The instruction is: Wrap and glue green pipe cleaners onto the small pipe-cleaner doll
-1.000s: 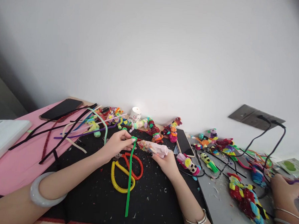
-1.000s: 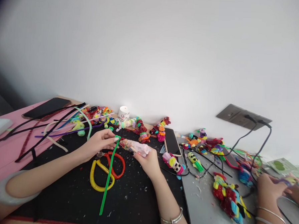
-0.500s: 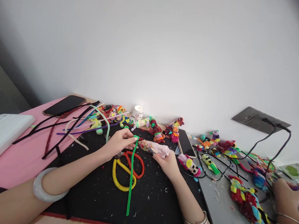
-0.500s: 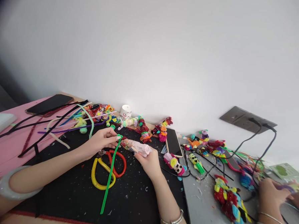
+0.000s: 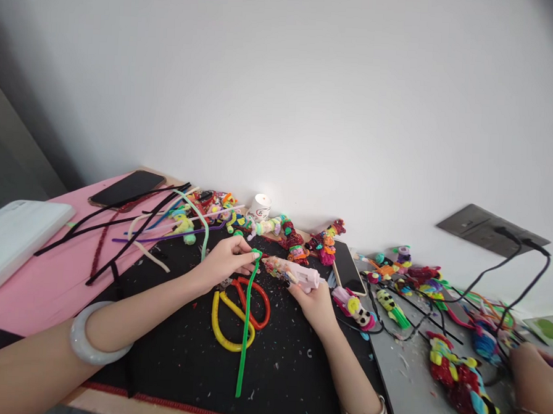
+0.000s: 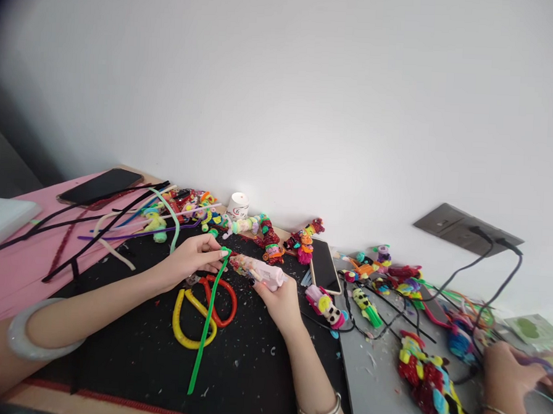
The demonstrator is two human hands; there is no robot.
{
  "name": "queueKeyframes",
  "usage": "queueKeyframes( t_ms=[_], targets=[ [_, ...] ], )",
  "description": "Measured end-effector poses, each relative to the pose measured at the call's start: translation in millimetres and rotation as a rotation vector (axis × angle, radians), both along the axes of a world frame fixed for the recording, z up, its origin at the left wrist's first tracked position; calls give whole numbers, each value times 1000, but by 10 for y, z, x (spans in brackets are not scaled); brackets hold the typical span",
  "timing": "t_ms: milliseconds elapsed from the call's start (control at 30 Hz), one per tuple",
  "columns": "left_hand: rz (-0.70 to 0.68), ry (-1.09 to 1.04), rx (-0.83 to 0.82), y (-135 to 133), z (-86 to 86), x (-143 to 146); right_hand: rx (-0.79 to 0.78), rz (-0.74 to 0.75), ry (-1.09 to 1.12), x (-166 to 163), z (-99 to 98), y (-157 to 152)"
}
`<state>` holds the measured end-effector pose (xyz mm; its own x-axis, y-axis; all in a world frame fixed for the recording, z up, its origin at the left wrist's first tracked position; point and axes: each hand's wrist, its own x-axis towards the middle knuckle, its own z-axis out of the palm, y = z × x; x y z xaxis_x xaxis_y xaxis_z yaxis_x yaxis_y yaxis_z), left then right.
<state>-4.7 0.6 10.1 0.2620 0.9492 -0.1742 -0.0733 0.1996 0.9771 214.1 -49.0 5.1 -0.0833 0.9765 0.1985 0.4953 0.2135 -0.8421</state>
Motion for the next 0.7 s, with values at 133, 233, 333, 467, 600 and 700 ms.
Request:
queueKeyframes(
  t_ms=[133, 233, 333, 467, 600, 700],
  targets=[
    [-1, 11, -3, -5, 5, 3, -6, -7, 33, -3, 0, -3],
    [-7, 16, 7, -8, 4, 4, 5, -17, 9, 15, -20, 2],
    [-10, 23, 14, -7, 3, 2, 6, -27, -10, 31, -34, 8],
    [-15, 20, 23, -4, 0, -4, 10, -22, -18, 37, -36, 16],
    [-16, 18, 28, -8, 3, -7, 13, -38, -11, 37, -45, 22],
    [-14, 20, 22, -14, 18, -5, 7, -48, -15, 41, -57, 26]
  ],
)
